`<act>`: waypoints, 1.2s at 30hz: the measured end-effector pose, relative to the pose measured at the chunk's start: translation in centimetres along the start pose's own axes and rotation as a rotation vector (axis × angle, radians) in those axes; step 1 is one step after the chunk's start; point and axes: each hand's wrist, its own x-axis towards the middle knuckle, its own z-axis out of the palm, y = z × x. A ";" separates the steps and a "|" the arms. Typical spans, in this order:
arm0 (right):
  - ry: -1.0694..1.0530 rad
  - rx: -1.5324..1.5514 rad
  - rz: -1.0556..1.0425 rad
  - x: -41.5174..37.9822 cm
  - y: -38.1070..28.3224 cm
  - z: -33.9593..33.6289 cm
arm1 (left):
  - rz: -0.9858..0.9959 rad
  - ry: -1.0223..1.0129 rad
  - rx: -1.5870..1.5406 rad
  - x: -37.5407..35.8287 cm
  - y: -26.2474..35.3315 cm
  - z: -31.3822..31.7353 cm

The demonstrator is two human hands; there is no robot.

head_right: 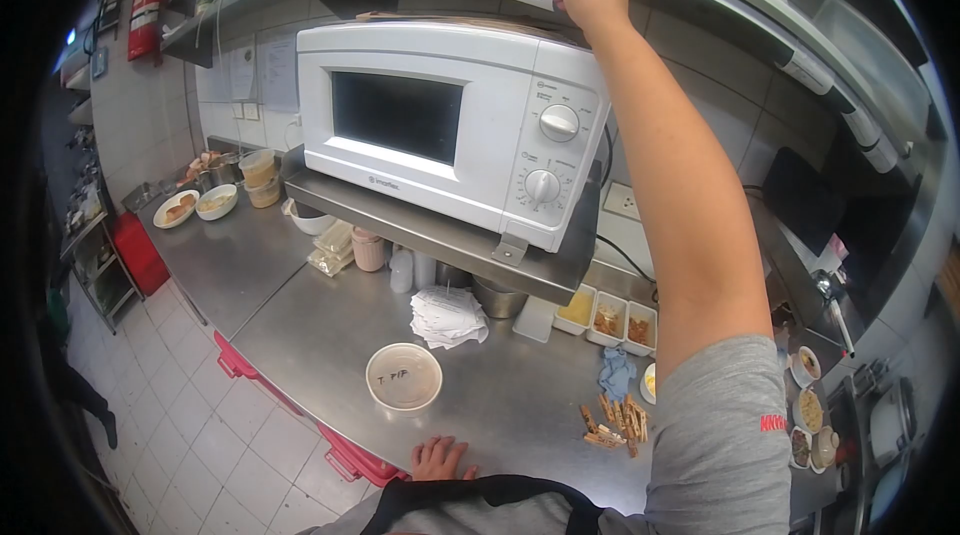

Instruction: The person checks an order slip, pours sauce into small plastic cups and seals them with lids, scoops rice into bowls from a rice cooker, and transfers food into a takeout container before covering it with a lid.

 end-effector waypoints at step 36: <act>-0.008 -0.008 0.000 0.2 0.2 0.0 | 0.030 0.032 -0.009 -0.1 -0.4 0.4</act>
